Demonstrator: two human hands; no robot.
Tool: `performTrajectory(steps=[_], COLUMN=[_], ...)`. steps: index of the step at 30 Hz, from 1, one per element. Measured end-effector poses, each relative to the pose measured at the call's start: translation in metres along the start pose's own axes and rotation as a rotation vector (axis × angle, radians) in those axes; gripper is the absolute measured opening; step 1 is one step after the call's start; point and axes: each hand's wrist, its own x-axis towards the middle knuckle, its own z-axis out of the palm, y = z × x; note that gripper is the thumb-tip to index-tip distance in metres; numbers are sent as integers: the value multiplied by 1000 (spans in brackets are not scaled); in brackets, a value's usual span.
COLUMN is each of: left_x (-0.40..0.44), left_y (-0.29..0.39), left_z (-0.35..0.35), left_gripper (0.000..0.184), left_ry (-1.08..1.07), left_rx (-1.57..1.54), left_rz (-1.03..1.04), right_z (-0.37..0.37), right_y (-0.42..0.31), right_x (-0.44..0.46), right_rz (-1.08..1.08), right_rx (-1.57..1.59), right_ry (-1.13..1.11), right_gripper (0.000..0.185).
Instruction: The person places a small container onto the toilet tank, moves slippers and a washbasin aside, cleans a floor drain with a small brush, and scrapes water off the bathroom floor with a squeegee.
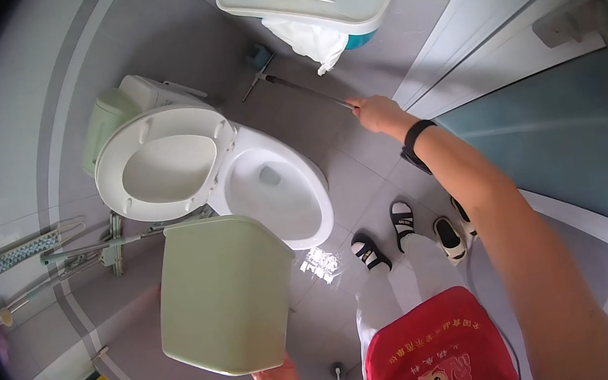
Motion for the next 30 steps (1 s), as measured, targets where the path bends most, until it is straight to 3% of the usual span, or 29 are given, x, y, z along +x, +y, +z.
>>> performTrajectory(steps=[7,13,15,17,22,30], left_x=[3,1,3,0,-4,5], left_y=[-16,-4,4,8,13,20], left_z=[-3,18,7,9,20,37], left_gripper=[40,37,38,38,39,38], left_ry=[-49,-44,-81,-78,-85,-189], left_rx=[-61,-66,-28,-34,-8,13], left_rz=[-71,-58,-65,-64,-41,-87], right_z=[-15,-14,22,35,51,70], right_y=[42,89,129,141,146,125], right_x=[-49,-190,-243,-300,-406,-492], right_rz=[102,190,124,249,400,570], right_rx=[-77,8,44,52,61,170], right_ry=[-112,-171,-55,-152,-248,-273], right_gripper=[40,43,45,48,51,51])
